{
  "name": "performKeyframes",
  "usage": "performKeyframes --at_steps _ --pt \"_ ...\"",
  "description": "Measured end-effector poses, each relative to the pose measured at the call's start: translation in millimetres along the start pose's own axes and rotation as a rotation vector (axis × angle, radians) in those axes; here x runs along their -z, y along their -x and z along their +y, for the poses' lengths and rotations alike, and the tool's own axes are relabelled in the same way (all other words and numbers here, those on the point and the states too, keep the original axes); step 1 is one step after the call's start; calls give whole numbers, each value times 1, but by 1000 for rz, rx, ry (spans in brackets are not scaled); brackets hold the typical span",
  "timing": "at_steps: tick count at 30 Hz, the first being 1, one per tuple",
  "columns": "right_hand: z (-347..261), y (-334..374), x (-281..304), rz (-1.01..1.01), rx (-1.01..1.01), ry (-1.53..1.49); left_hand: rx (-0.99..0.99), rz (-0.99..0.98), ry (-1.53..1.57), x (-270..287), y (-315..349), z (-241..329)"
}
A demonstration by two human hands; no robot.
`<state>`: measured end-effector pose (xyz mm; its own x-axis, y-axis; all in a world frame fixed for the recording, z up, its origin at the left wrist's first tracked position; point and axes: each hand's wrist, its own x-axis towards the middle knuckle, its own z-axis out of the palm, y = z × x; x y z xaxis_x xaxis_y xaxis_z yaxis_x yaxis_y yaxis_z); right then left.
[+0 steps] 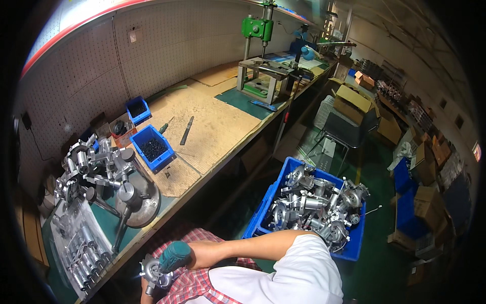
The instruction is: The person assembles mechanical components at a workbench. They pick up a metal housing, insert a cylindrical motor, and use a cordless drill to fasten screws. The process is repeated for multiple units, with parts organized in blue bins and on the table.
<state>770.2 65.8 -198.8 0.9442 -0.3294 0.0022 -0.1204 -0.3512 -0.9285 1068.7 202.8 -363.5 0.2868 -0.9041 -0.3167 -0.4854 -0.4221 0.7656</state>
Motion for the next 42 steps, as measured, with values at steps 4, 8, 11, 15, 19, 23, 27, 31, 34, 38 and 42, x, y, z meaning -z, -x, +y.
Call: performKeyframes --at_steps 4,8,11,15,19,23,27,31,34,38,42 --pt "-8 -2 9 -19 36 -19 9 3 0 0 0 2" --pt "-6 -3 13 -37 12 14 14 11 -2 3 0 4" --pt "-25 17 45 -36 -115 99 -5 -20 -12 -1 -10 10" --pt "-40 33 87 35 103 -27 17 20 -6 7 -4 13" --pt "-62 77 127 328 60 -75 9 11 -6 7 -4 16" --pt "-93 95 157 782 44 -326 3 12 -11 8 -4 15" --pt "-90 77 186 1148 168 -246 5 27 -5 9 -2 17" --pt "-27 70 233 1151 200 -132 -6 43 10 10 3 13" --pt "19 48 260 1164 -13 410 -3 67 29 14 18 8" --pt "50 39 262 1009 -366 1038 17 55 63 15 31 23" --pt "73 16 267 863 -364 1149 -20 100 51 16 39 33"
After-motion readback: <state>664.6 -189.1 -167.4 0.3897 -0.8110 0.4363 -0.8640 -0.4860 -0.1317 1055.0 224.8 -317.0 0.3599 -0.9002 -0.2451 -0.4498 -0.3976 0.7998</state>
